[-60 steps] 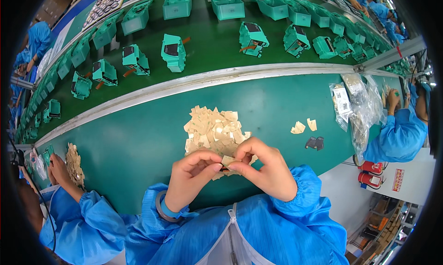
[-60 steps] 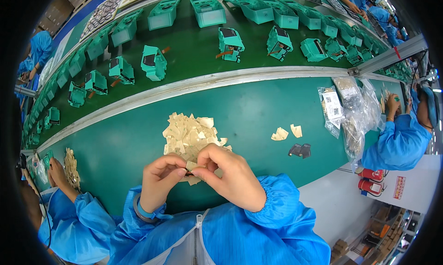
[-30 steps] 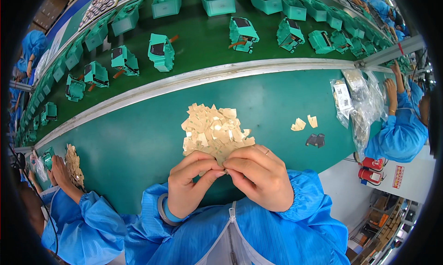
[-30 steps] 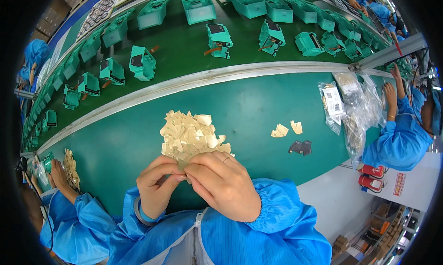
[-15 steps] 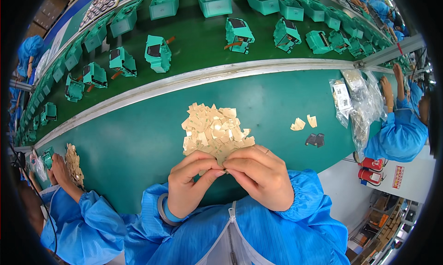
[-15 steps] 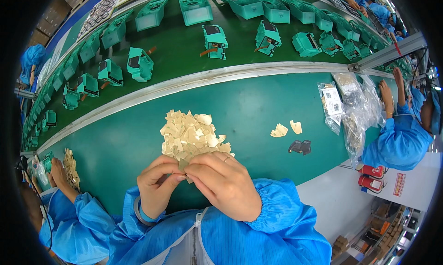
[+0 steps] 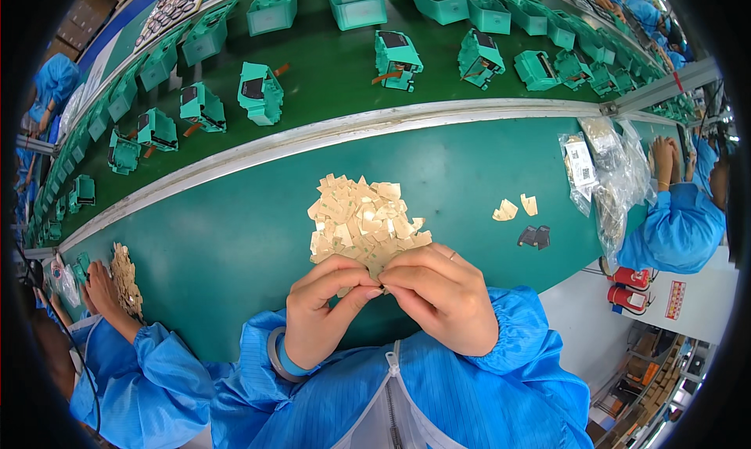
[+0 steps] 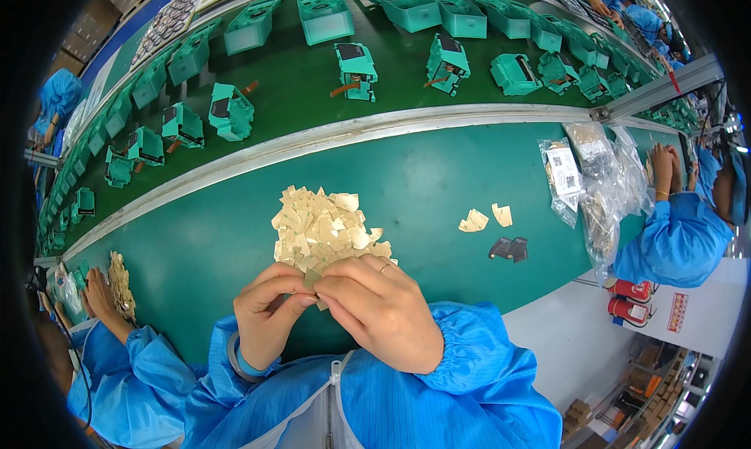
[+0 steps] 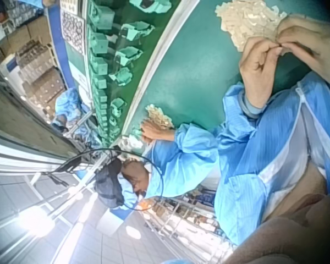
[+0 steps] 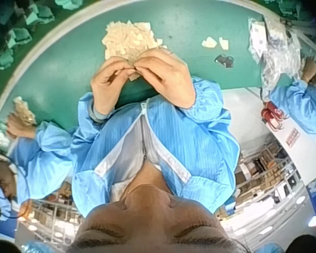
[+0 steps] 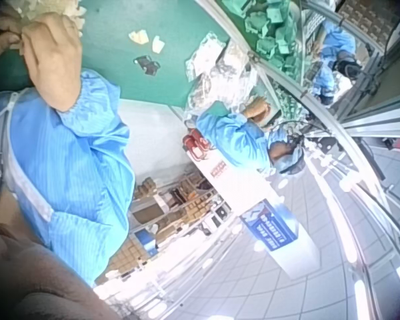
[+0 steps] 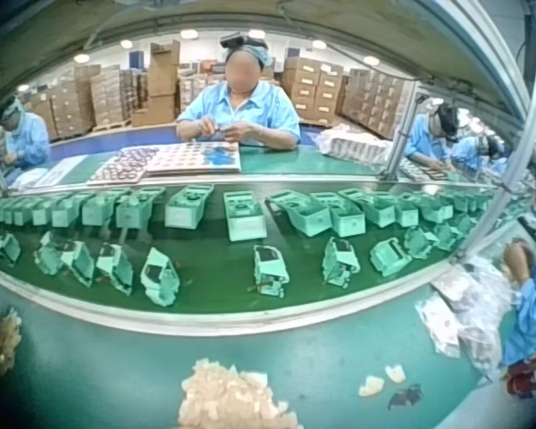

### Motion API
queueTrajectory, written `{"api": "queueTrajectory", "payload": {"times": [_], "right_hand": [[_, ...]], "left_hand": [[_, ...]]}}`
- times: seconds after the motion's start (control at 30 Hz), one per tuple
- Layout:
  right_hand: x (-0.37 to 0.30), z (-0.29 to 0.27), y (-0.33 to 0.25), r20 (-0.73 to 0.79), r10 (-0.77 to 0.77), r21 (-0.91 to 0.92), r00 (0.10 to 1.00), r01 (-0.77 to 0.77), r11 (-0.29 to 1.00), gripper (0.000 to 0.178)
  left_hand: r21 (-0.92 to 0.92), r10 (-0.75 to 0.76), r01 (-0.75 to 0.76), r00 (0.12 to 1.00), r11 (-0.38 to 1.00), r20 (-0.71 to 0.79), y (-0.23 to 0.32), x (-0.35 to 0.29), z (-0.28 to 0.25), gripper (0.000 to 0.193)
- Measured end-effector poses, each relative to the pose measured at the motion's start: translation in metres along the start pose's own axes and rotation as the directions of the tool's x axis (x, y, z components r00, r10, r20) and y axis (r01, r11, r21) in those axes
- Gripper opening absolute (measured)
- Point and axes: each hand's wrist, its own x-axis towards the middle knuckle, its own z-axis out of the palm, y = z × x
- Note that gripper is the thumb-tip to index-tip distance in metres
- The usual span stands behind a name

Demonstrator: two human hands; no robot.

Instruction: The person assembles small electronic modules by hand on a production line, applying internal labels to plastic housings and managing electronic components.

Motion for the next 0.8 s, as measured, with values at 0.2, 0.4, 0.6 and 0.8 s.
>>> {"api": "queueTrajectory", "payload": {"times": [0.2,0.4,0.6,0.8], "right_hand": [[0.000,-0.003,0.002,0.013,0.010,0.019,1.000,-0.010,1.000,0.021],[-0.002,-0.003,0.000,-0.028,0.045,0.015,0.999,-0.045,0.999,0.019],[0.009,-0.022,0.023,-0.093,0.208,0.154,0.974,-0.192,0.969,0.014],[0.000,-0.010,0.047,0.076,0.278,-0.065,0.958,-0.273,0.960,0.007]], "left_hand": [[0.010,-0.004,0.004,1.000,1.000,0.007,-0.001,0.001,0.002,0.012],[-0.014,-0.031,0.031,0.999,0.999,0.014,0.003,0.002,0.007,0.012],[-0.226,-0.124,0.126,0.992,0.966,0.025,-0.007,-0.001,0.005,0.009],[-0.583,-0.205,0.215,0.975,0.784,0.084,-0.014,0.001,0.001,0.013]]}}
